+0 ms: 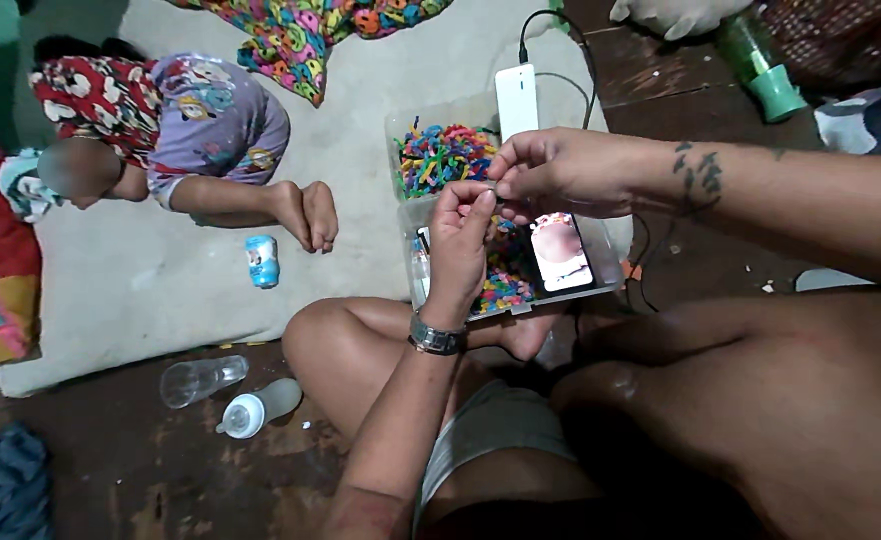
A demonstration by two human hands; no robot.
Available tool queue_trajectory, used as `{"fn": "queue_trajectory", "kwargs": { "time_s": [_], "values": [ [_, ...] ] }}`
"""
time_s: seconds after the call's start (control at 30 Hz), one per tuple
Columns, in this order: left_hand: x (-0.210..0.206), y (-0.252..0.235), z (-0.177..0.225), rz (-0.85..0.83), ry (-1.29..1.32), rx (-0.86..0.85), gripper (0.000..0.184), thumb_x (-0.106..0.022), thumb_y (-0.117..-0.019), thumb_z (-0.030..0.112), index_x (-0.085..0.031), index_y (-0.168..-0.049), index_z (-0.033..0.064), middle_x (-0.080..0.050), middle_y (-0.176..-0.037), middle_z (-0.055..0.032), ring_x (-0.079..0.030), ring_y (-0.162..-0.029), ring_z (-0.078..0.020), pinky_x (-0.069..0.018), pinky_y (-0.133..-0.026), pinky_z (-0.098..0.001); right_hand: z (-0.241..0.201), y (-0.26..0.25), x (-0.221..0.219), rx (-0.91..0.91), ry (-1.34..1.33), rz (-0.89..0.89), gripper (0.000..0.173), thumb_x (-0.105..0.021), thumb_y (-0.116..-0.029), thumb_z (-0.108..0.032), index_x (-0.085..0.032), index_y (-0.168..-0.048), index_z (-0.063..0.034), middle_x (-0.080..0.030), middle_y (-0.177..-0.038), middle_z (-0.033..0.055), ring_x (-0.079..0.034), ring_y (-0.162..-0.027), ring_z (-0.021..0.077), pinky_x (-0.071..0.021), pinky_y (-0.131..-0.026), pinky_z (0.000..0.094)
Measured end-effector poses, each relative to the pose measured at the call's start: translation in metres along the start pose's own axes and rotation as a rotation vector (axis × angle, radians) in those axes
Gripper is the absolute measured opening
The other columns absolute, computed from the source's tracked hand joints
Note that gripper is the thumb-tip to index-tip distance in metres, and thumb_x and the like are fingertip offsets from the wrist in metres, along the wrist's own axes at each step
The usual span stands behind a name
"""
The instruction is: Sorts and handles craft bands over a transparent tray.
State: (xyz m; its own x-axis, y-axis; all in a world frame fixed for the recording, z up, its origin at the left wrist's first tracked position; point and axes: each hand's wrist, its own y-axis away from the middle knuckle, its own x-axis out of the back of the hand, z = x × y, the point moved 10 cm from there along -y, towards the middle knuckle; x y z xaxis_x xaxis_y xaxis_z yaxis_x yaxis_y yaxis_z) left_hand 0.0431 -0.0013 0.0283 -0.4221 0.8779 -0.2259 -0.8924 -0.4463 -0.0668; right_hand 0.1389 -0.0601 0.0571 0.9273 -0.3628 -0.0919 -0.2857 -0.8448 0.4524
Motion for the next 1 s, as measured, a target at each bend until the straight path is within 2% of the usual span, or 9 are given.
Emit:
{"fn": "queue_trajectory", "kwargs": {
  "time_s": [0.1, 0.2, 0.33, 0.5, 0.6, 0.7, 0.77, 0.83, 1.0],
  "values": [
    [-0.004, -0.001, 0.003, 0.031, -0.014, -0.060, 0.009, -0.057, -0.1052, 0.025, -0.058, -0.114, 0.0224, -0.058, -0.087, 0.0015, -0.050, -0.058, -0.0027, -0.0442, -0.049, -0.0149, 0.002, -0.003, 0.000, 0.015, -0.072, -0.002, 0.010, -0.058, -0.1022, -0.006, -0.054, -0.111, -0.0024, -0.064, -0.088, 0.0071, -0.066, -0.073, 0.0117, -0.0580, -0.069, 0.0246],
    [-0.012, -0.003, 0.001, 0.012, 0.116, 0.016, 0.007, -0.058, -0.1049, 0.026, -0.059, -0.112, 0.0240, -0.060, -0.089, 0.0025, -0.054, -0.062, -0.0009, -0.0458, -0.052, -0.0129, 0.004, -0.005, 0.001, -0.008, -0.085, -0.009, 0.008, -0.060, -0.1013, -0.005, -0.054, -0.107, -0.0026, -0.063, -0.083, 0.0057, -0.065, -0.068, 0.0101, -0.0580, -0.067, 0.0226],
    [-0.016, -0.006, -0.003, -0.005, 0.232, 0.107, 0.006, -0.053, -0.1066, 0.025, -0.058, -0.105, 0.0232, -0.054, -0.078, 0.0040, -0.046, -0.056, 0.0002, -0.0394, -0.049, -0.0121, 0.004, -0.004, -0.002, -0.024, -0.112, -0.061, 0.008, -0.056, -0.1020, -0.001, -0.052, -0.109, -0.0024, -0.061, -0.081, 0.0049, -0.065, -0.065, 0.0096, -0.0585, -0.065, 0.0222],
    [-0.014, -0.007, 0.001, -0.028, 0.170, 0.091, 0.014, -0.048, -0.1073, 0.032, -0.059, -0.102, 0.0237, -0.054, -0.077, 0.0036, -0.044, -0.054, -0.0007, -0.0389, -0.048, -0.0133, 0.005, -0.002, -0.008, -0.014, -0.206, -0.177, 0.010, -0.046, -0.1029, 0.002, -0.050, -0.107, -0.0055, -0.061, -0.079, 0.0038, -0.064, -0.066, 0.0093, -0.0577, -0.065, 0.0231],
    [-0.013, -0.004, 0.006, -0.028, 0.081, 0.030, 0.014, -0.047, -0.1065, 0.030, -0.058, -0.103, 0.0223, -0.049, -0.072, 0.0028, -0.043, -0.053, -0.0041, -0.0384, -0.049, -0.0170, 0.005, -0.002, -0.006, -0.056, -0.183, -0.150, 0.012, -0.042, -0.1017, 0.000, -0.050, -0.106, -0.0078, -0.061, -0.081, 0.0045, -0.062, -0.065, 0.0093, -0.0551, -0.062, 0.0230],
    [-0.012, -0.003, 0.015, -0.017, -0.144, -0.064, 0.013, -0.046, -0.1072, 0.024, -0.058, -0.108, 0.0191, -0.056, -0.083, 0.0005, -0.052, -0.061, -0.0065, -0.0452, -0.052, -0.0197, 0.004, 0.000, -0.003, -0.101, -0.066, -0.058, 0.013, -0.041, -0.1009, 0.000, -0.050, -0.106, -0.0085, -0.056, -0.081, 0.0035, -0.055, -0.061, 0.0083, -0.0510, -0.058, 0.0219],
    [-0.012, -0.004, 0.021, 0.010, -0.277, -0.120, 0.012, -0.048, -0.1063, 0.021, -0.059, -0.109, 0.0163, -0.059, -0.087, -0.0005, -0.053, -0.061, -0.0071, -0.0460, -0.051, -0.0202, 0.003, 0.002, -0.002, -0.112, -0.007, -0.022, 0.013, -0.044, -0.0998, 0.001, -0.051, -0.105, -0.0082, -0.055, -0.080, 0.0038, -0.054, -0.061, 0.0087, -0.0503, -0.058, 0.0220],
    [-0.012, -0.003, 0.024, 0.032, -0.350, -0.155, 0.011, -0.051, -0.1059, 0.021, -0.060, -0.109, 0.0147, -0.060, -0.085, -0.0019, -0.053, -0.059, -0.0080, -0.0449, -0.047, -0.0205, 0.002, 0.002, -0.002, -0.106, 0.042, -0.013, 0.012, -0.044, -0.0985, 0.002, -0.050, -0.104, -0.0072, -0.054, -0.080, 0.0043, -0.054, -0.062, 0.0089, -0.0489, -0.057, 0.0220],
    [-0.010, -0.004, 0.027, 0.065, -0.409, -0.161, 0.013, -0.051, -0.1065, 0.023, -0.060, -0.111, 0.0144, -0.062, -0.092, -0.0016, -0.056, -0.064, -0.0073, -0.0477, -0.051, -0.0207, 0.002, 0.000, 0.000, -0.088, 0.070, -0.019, 0.013, -0.044, -0.0966, 0.001, -0.052, -0.103, -0.0066, -0.055, -0.081, 0.0045, -0.055, -0.063, 0.0095, -0.0500, -0.059, 0.0230]
  ]
}}
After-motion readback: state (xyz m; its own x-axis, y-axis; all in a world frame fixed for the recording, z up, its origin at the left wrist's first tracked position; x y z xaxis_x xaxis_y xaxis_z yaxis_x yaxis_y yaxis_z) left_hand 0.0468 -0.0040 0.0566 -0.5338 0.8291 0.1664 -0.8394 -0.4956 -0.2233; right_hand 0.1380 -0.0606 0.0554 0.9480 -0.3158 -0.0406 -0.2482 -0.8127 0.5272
